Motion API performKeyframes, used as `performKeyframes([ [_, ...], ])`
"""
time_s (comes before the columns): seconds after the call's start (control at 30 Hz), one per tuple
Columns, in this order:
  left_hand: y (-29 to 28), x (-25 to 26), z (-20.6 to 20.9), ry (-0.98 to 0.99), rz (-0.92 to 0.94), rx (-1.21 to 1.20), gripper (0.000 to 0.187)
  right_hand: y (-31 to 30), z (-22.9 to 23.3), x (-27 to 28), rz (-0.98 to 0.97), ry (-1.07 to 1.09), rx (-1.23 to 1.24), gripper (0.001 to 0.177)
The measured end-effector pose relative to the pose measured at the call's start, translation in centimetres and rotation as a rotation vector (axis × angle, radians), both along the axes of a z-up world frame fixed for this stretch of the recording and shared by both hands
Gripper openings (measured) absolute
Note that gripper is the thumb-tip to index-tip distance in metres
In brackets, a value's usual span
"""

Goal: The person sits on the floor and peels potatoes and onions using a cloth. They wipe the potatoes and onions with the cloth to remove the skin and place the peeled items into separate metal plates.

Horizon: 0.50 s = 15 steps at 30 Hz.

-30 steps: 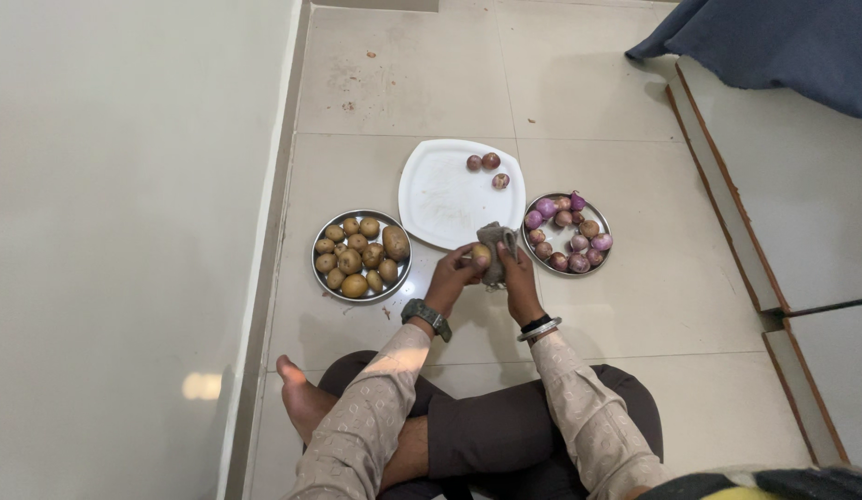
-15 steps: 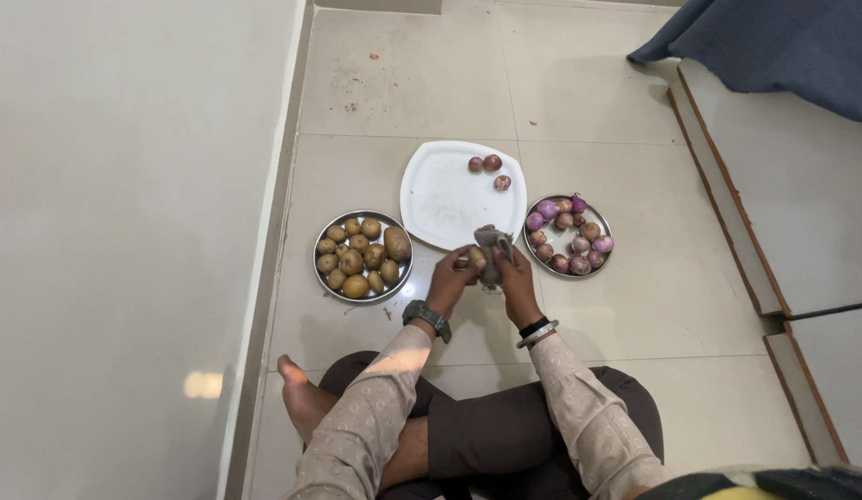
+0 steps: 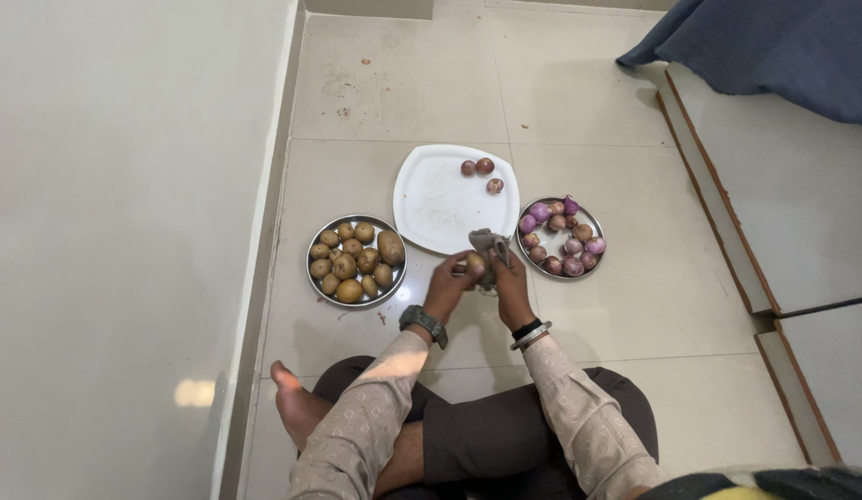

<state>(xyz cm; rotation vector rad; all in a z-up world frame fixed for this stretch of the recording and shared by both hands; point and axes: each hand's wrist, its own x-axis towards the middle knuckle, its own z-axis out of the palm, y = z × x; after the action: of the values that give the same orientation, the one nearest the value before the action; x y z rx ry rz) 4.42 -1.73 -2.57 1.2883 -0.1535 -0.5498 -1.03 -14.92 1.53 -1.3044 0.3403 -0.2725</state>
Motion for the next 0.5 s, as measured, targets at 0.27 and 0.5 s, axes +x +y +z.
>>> performKeyframes([
  [0.27,1.2,0.8,0.7,0.049,0.136,-0.076,0.058,1.4,0.2,-0.1,0.051,-0.006,0.111,0.032],
  [0.5,0.6,0.4,0.9,0.051,0.172,-0.026,0.058,1.4,0.2,-0.2,0.052,0.035,0.115,0.034],
])
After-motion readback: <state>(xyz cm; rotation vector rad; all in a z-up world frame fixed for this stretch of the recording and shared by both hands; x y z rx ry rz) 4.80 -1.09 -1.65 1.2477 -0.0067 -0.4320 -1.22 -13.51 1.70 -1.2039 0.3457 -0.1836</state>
